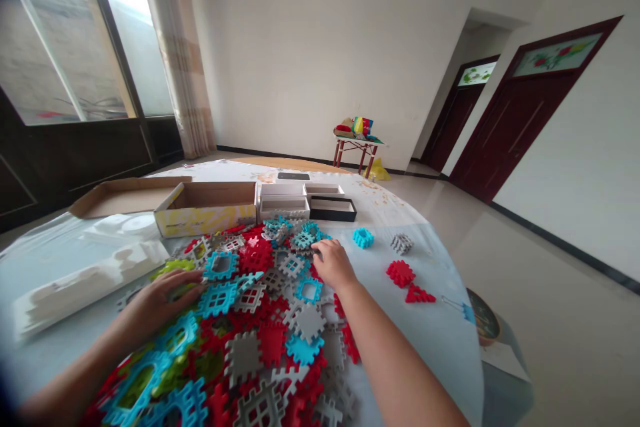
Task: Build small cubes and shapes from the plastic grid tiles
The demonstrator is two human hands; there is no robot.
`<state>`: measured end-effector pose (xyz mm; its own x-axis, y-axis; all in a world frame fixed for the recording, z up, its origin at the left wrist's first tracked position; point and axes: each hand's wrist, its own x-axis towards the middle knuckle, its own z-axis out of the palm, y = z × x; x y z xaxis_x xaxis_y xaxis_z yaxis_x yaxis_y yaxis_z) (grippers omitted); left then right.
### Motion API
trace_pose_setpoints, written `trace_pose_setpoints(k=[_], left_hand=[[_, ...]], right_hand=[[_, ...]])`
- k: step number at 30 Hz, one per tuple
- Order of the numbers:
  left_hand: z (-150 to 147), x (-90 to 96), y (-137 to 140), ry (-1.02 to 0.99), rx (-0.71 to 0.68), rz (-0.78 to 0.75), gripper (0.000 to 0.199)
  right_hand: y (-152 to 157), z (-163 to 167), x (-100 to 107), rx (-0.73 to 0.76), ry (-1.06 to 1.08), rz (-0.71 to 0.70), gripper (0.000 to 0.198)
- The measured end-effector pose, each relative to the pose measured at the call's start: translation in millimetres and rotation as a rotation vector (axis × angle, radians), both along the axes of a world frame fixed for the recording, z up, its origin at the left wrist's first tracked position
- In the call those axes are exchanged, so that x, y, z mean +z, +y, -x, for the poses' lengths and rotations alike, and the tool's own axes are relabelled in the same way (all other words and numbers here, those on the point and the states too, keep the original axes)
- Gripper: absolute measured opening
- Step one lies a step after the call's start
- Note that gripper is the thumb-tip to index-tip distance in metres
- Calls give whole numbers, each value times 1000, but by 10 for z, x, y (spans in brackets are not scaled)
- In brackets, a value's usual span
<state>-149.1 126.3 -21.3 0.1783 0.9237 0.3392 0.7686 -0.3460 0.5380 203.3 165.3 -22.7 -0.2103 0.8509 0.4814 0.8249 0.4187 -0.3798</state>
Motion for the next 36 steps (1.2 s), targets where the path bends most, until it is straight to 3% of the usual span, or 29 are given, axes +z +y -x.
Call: trace_pose_setpoints(k=[7, 12, 18, 27, 36], left_hand=[[9, -31, 12, -16, 12, -70, 39], [-5, -17, -4, -41, 18, -61, 37], [-20, -42, 55, -61, 62, -47, 39], [-78, 80, 28, -164, 149, 136, 50], [-82, -2, 99, -207, 159, 138, 45]], right_hand=[[316, 128, -51, -36, -153, 89, 48], [363, 206, -91, -36, -210, 139, 48], [213, 197, -50, 7, -175, 56, 34], [-13, 182, -2, 150, -36, 0, 23], [-276, 16, 108, 123, 161, 14, 23]])
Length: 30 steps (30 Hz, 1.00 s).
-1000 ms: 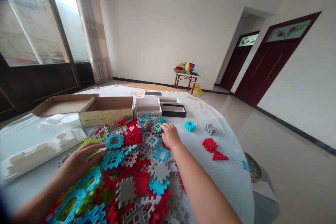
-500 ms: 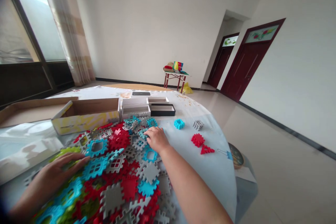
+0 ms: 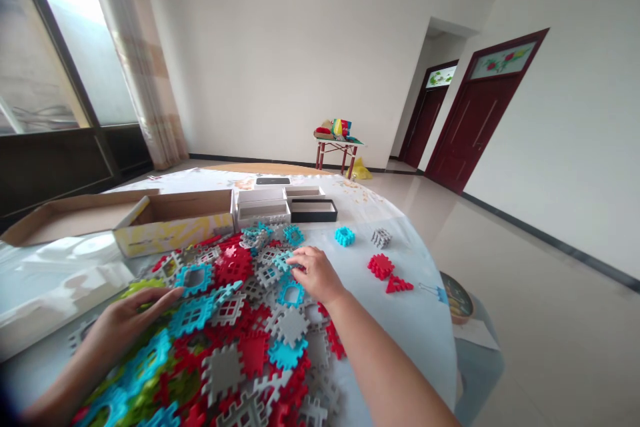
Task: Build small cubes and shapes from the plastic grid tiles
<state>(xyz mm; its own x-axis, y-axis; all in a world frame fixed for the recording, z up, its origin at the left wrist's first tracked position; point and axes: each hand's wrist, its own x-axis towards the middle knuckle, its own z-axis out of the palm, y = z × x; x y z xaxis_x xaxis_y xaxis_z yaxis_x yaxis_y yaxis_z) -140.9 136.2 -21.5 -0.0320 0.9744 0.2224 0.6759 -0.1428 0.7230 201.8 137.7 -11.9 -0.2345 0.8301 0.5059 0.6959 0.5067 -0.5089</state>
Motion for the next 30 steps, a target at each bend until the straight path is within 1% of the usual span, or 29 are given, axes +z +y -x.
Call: trace_pose_setpoints(k=[5, 10, 15, 21, 26, 30], left_hand=[[15, 43, -61, -61, 28, -42, 46], [98, 109, -145, -96, 140, -99, 48], [212, 112, -140, -73, 233, -140, 49], [203, 82, -142, -40, 261, -149, 45], [210, 105, -170, -29, 254, -161, 44], [295, 111, -157, -16, 253, -173, 42]], right_hand=[[-76, 0, -64, 12, 10, 26, 22], [-75, 4, -194, 41, -30, 28, 22], [-69, -29, -269, 65, -69, 31, 24], [-106, -62, -251, 70, -100, 54, 24], [-132, -71, -252, 46, -152, 44, 26], [-188, 47, -156, 52, -185, -7, 29]])
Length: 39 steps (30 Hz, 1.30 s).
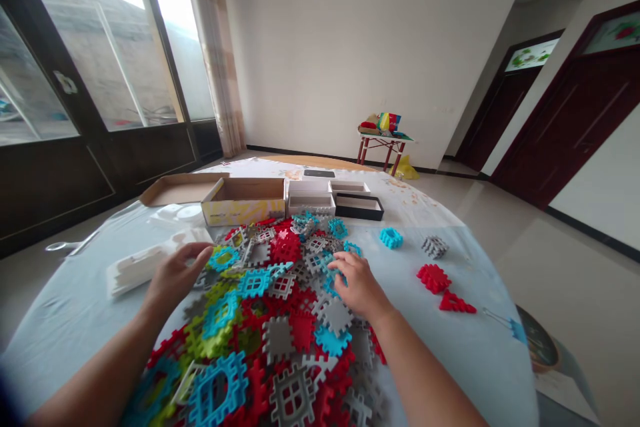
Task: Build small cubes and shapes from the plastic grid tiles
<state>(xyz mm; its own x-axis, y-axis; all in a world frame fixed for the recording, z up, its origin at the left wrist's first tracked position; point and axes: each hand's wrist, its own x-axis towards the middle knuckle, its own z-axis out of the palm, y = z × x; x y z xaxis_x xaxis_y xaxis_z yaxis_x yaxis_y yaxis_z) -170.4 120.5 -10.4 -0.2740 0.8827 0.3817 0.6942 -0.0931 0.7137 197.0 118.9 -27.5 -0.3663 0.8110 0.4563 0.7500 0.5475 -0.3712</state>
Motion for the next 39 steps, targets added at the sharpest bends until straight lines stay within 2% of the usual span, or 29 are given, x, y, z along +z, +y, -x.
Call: trace_pose_setpoints(k=[4, 9, 13, 17, 20, 23, 26, 29, 33, 39], left_hand=[[49, -31, 29, 16, -43, 2, 44], [5, -36, 30, 68, -120, 28, 41], [-32, -17, 17, 98, -129, 32, 40], [-40, -16, 14, 109, -122, 23, 41], [-35, -26, 13, 112, -114, 21, 39], [-22, -41, 16, 108, -111, 25, 37], [-6, -53, 24, 102, -105, 28, 37], [9, -57, 31, 98, -100, 24, 38], [17, -53, 33, 94, -92, 24, 39], [21, -58, 44, 89, -97, 29, 41]], right_hand=[[-96, 268, 172, 131, -18, -20, 27], [-239, 709, 349, 353, -39, 18, 27], [-413, 1105, 488, 551, -19, 17, 29], [-555, 1430, 546, 706, -160, -41, 38], [-542, 1509, 507, 657, -282, -55, 38], [-459, 1428, 468, 576, -316, -70, 28], [-386, 1251, 476, 502, -318, -123, 19], [-350, 1049, 504, 443, -309, -157, 23], [-307, 798, 492, 362, -259, -148, 26], [-179, 467, 388, 156, -228, -134, 24]])
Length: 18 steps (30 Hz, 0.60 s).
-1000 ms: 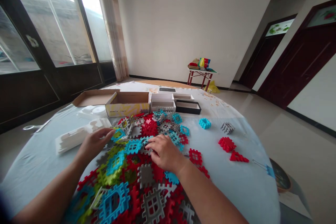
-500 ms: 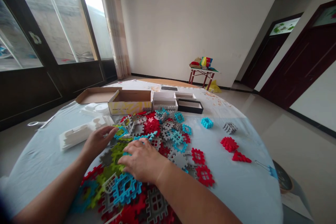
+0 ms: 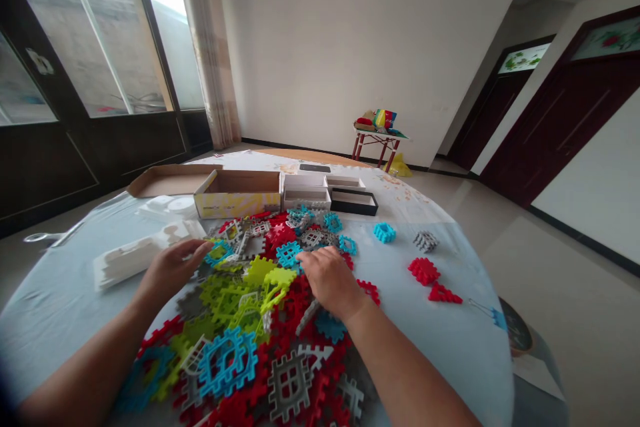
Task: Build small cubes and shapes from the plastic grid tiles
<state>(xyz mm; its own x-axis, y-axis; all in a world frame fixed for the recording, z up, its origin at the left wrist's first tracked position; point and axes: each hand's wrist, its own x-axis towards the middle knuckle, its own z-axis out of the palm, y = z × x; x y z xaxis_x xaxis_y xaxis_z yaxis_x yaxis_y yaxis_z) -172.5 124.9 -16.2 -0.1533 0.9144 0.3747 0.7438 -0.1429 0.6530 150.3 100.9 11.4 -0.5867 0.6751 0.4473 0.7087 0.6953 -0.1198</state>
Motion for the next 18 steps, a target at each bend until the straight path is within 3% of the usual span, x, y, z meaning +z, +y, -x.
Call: trace_pose_setpoints(k=[4, 8, 12, 15, 18], left_hand=[[-7, 8, 9, 5, 1, 2, 42], [-41, 11, 4, 28, 3, 7, 41], [-86, 1, -11, 55, -12, 15, 41], [-99, -7, -16, 81, -28, 22, 41], [-83, -20, -6, 90, -30, 30, 41]], right_hand=[[-3, -36, 41, -45, 98, -24, 28], [-163, 307, 132, 139, 124, 34, 32], [-311, 787, 122, 347, -77, 105, 33], [-310, 940, 97, 352, -241, 154, 35], [-239, 828, 110, 293, -328, 177, 29]])
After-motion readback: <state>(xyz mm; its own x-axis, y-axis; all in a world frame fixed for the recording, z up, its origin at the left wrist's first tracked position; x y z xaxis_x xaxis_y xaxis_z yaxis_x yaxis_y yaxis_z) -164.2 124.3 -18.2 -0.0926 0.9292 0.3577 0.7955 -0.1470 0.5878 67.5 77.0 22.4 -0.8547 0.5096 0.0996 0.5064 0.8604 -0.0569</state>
